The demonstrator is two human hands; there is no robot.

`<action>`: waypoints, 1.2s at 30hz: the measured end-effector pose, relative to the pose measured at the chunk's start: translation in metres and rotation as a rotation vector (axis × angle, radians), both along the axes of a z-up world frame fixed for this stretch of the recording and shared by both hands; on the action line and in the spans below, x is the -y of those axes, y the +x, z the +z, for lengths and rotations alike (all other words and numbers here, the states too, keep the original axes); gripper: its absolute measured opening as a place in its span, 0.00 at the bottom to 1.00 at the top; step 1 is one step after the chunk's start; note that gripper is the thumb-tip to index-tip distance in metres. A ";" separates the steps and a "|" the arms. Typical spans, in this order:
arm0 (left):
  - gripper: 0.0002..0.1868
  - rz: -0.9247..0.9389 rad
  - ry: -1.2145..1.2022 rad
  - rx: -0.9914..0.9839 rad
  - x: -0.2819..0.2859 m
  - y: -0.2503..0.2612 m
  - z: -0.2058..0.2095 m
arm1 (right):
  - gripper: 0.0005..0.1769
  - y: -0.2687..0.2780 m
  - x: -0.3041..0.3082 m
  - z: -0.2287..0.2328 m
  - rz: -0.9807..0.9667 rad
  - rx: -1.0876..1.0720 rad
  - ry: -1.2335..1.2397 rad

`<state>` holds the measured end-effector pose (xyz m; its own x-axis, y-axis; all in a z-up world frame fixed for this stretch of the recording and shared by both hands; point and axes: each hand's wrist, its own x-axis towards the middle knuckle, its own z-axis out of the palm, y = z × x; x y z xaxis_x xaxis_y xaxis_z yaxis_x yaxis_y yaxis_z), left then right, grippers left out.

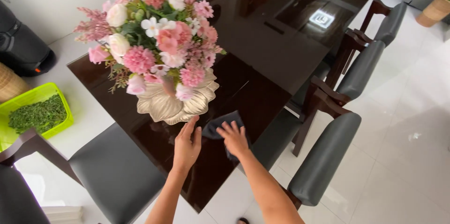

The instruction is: Wiping a dark glass dining table with a cloth and organizing the chairs.

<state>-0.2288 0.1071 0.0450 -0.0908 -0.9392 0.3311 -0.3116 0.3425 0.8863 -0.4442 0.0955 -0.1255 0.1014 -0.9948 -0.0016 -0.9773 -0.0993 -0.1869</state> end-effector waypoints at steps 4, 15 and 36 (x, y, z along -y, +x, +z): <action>0.20 -0.053 -0.052 -0.002 -0.004 -0.047 -0.018 | 0.32 -0.053 0.039 0.002 -0.148 -0.033 0.045; 0.31 -0.005 0.021 0.494 0.074 -0.198 -0.218 | 0.28 -0.221 0.082 0.069 -0.198 0.805 -0.025; 0.31 0.137 0.364 1.062 0.139 -0.452 -0.230 | 0.24 -0.539 0.089 0.171 -0.123 1.402 0.078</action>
